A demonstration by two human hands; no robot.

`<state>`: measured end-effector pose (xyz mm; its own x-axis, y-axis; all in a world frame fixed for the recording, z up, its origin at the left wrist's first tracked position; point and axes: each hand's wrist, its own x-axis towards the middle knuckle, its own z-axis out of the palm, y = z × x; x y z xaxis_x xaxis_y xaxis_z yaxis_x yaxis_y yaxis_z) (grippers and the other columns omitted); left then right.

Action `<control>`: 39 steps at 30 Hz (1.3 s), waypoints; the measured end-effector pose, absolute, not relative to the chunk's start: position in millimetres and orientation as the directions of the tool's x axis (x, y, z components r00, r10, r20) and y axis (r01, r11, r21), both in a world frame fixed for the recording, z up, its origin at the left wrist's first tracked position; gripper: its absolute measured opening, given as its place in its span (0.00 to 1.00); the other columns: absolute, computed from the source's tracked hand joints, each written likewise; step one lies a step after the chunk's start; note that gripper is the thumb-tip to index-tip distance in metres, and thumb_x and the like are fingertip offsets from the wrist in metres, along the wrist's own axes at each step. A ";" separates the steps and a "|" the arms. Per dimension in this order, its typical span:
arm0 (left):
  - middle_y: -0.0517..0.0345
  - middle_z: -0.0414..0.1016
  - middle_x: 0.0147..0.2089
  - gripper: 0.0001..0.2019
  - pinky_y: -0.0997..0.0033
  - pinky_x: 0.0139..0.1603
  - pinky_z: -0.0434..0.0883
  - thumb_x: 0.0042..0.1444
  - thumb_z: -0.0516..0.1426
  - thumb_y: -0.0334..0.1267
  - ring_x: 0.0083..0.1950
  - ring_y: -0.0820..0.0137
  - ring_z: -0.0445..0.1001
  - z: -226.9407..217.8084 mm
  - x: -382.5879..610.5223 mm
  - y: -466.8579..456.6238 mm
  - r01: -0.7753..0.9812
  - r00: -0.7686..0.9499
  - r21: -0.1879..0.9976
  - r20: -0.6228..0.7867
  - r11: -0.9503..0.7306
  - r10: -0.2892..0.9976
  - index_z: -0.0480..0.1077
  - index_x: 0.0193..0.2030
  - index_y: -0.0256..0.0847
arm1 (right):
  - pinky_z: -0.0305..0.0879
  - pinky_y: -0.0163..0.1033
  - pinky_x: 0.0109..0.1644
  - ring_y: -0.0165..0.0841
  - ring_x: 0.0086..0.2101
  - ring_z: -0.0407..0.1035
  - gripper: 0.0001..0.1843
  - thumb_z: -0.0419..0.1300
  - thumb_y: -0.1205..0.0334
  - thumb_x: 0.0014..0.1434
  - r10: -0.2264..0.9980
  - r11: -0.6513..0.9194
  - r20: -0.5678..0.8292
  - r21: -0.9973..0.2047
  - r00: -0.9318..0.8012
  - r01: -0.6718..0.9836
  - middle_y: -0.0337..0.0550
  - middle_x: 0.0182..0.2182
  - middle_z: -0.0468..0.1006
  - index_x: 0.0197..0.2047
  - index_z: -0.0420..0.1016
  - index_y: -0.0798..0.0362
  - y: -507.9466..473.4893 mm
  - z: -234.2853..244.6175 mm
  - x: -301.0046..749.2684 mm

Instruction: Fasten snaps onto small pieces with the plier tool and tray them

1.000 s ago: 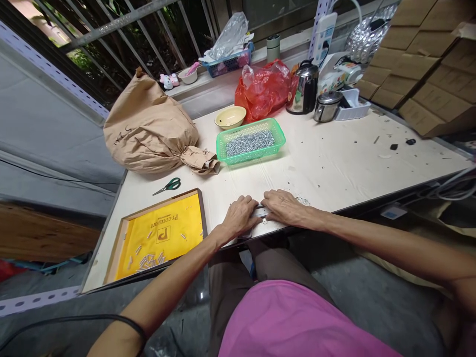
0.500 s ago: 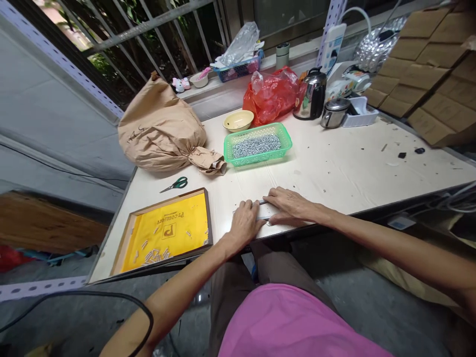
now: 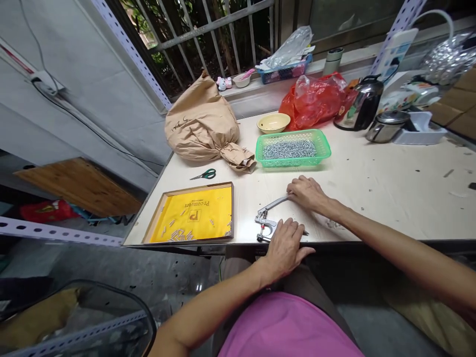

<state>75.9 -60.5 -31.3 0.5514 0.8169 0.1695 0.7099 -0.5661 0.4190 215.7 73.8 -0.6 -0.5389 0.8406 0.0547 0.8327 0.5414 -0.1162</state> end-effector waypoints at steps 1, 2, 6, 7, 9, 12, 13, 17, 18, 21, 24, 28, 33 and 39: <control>0.40 0.64 0.60 0.28 0.47 0.66 0.54 0.58 0.53 0.51 0.67 0.54 0.56 -32.0 75.3 -61.4 0.706 0.551 0.421 0.179 -0.569 0.815 0.58 0.60 0.36 | 0.54 0.43 0.41 0.41 0.42 0.62 0.09 0.55 0.62 0.60 0.808 0.589 0.046 -0.128 -0.588 0.798 0.49 0.39 0.76 0.38 0.77 0.52 69.3 3.3 207.0; 0.39 0.63 0.61 0.29 0.47 0.66 0.55 0.58 0.54 0.51 0.67 0.53 0.56 -32.6 74.4 -63.5 0.703 0.551 0.423 0.186 -0.572 0.814 0.57 0.61 0.36 | 0.55 0.42 0.41 0.40 0.42 0.62 0.09 0.56 0.62 0.60 0.749 0.659 0.042 -0.144 -0.661 0.738 0.48 0.39 0.75 0.39 0.77 0.51 62.2 7.0 197.0; 0.43 0.69 0.56 0.25 0.57 0.59 0.65 0.58 0.55 0.48 0.60 0.56 0.65 -28.2 61.1 -85.6 0.643 0.613 0.439 0.197 -0.628 0.765 0.62 0.59 0.36 | 0.54 0.41 0.41 0.39 0.42 0.61 0.07 0.57 0.62 0.59 0.410 0.895 0.030 -0.205 -0.912 0.396 0.46 0.38 0.73 0.37 0.77 0.48 23.2 16.6 157.2; 0.45 0.71 0.54 0.22 0.61 0.58 0.67 0.59 0.54 0.46 0.57 0.59 0.68 -24.2 54.3 -93.3 0.615 0.640 0.439 0.207 -0.655 0.740 0.64 0.56 0.36 | 0.54 0.42 0.41 0.39 0.42 0.61 0.07 0.57 0.62 0.59 0.350 0.919 0.025 -0.205 -0.936 0.338 0.46 0.37 0.73 0.36 0.77 0.48 15.4 17.2 150.3; 0.49 0.73 0.50 0.16 0.66 0.57 0.67 0.62 0.52 0.42 0.54 0.65 0.70 -12.7 35.0 -107.9 0.587 0.653 0.428 0.252 -0.688 0.714 0.68 0.51 0.36 | 0.54 0.42 0.40 0.39 0.42 0.61 0.06 0.57 0.64 0.58 0.277 0.943 0.013 -0.194 -0.961 0.269 0.47 0.36 0.73 0.33 0.76 0.50 6.5 15.4 141.0; 0.51 0.75 0.46 0.11 0.69 0.54 0.68 0.62 0.51 0.36 0.51 0.68 0.71 8.3 -10.3 -119.5 0.696 0.500 0.397 0.330 -0.598 0.801 0.71 0.46 0.37 | 0.54 0.43 0.41 0.39 0.41 0.62 0.06 0.57 0.65 0.58 0.241 0.955 0.048 -0.191 -0.969 0.227 0.48 0.35 0.72 0.30 0.74 0.52 6.5 4.2 133.3; 0.51 0.75 0.45 0.10 0.68 0.52 0.69 0.62 0.51 0.35 0.49 0.68 0.71 14.2 -29.4 -119.2 0.762 0.407 0.383 0.344 -0.522 0.846 0.71 0.46 0.37 | 0.55 0.44 0.41 0.38 0.40 0.62 0.07 0.56 0.65 0.58 0.238 0.955 0.071 -0.196 -0.969 0.221 0.47 0.34 0.72 0.30 0.73 0.52 7.8 -1.2 131.1; 0.50 0.74 0.45 0.11 0.63 0.48 0.71 0.61 0.51 0.32 0.47 0.66 0.70 21.1 -108.8 -98.9 0.945 0.083 0.276 0.312 -0.174 0.947 0.72 0.47 0.40 | 0.58 0.42 0.40 0.34 0.35 0.64 0.11 0.50 0.68 0.62 0.278 0.932 0.199 -0.292 -0.940 0.214 0.44 0.31 0.73 0.32 0.71 0.53 11.7 -15.1 122.3; 0.51 0.73 0.45 0.11 0.62 0.49 0.70 0.61 0.52 0.31 0.47 0.66 0.70 18.8 -125.1 -91.5 0.958 0.068 0.249 0.281 -0.141 0.957 0.73 0.47 0.40 | 0.59 0.40 0.39 0.33 0.34 0.65 0.11 0.49 0.67 0.63 0.297 0.920 0.255 -0.335 -0.920 0.204 0.43 0.31 0.73 0.33 0.71 0.53 12.5 -12.6 120.8; 0.52 0.72 0.45 0.12 0.64 0.50 0.69 0.61 0.51 0.31 0.48 0.67 0.69 9.1 -157.1 -71.3 0.971 0.106 0.199 0.125 -0.130 0.986 0.73 0.48 0.43 | 0.63 0.38 0.39 0.31 0.35 0.68 0.09 0.49 0.65 0.65 0.389 0.892 0.496 -0.415 -0.776 0.181 0.42 0.33 0.75 0.38 0.70 0.53 19.0 16.2 122.1; 0.53 0.72 0.46 0.12 0.69 0.45 0.69 0.62 0.51 0.35 0.48 0.67 0.67 2.8 -168.3 -57.2 0.972 0.179 0.156 -0.001 -0.177 0.984 0.74 0.47 0.46 | 0.66 0.38 0.39 0.31 0.34 0.70 0.06 0.55 0.62 0.62 0.485 0.874 0.703 -0.369 -0.521 0.315 0.40 0.34 0.77 0.41 0.71 0.52 39.0 64.3 136.3; 0.52 0.72 0.43 0.12 0.70 0.42 0.66 0.63 0.50 0.39 0.47 0.66 0.66 0.1 -169.9 -44.8 0.962 0.265 0.081 -0.031 -0.262 0.964 0.75 0.43 0.43 | 0.66 0.42 0.40 0.34 0.33 0.70 0.10 0.55 0.55 0.62 0.576 0.703 0.776 -0.310 -0.257 0.640 0.44 0.35 0.77 0.43 0.73 0.49 92.3 107.0 171.8; 0.50 0.71 0.39 0.12 0.69 0.41 0.65 0.63 0.50 0.38 0.45 0.65 0.66 -3.1 -166.4 -35.9 0.935 0.355 0.029 -0.009 -0.355 0.935 0.74 0.38 0.39 | 0.64 0.49 0.42 0.42 0.39 0.67 0.21 0.53 0.50 0.62 0.713 0.599 0.554 -0.163 -0.430 0.784 0.54 0.42 0.72 0.52 0.70 0.53 122.5 84.7 209.4; 0.52 0.74 0.35 0.08 0.67 0.43 0.67 0.58 0.54 0.33 0.40 0.67 0.70 11.6 -149.1 -31.1 0.929 0.180 0.317 0.060 -0.189 0.982 0.74 0.32 0.38 | 0.66 0.38 0.39 0.33 0.35 0.70 0.16 0.49 0.57 0.65 0.756 0.647 0.214 -0.389 -0.619 0.655 0.47 0.39 0.74 0.49 0.72 0.54 23.0 28.5 207.8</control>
<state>-149.1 -31.1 11.6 0.1798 0.9819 0.0598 0.9295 -0.1895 0.3165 207.8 23.0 28.5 -0.6192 0.7555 0.2140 0.6555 0.6474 -0.3889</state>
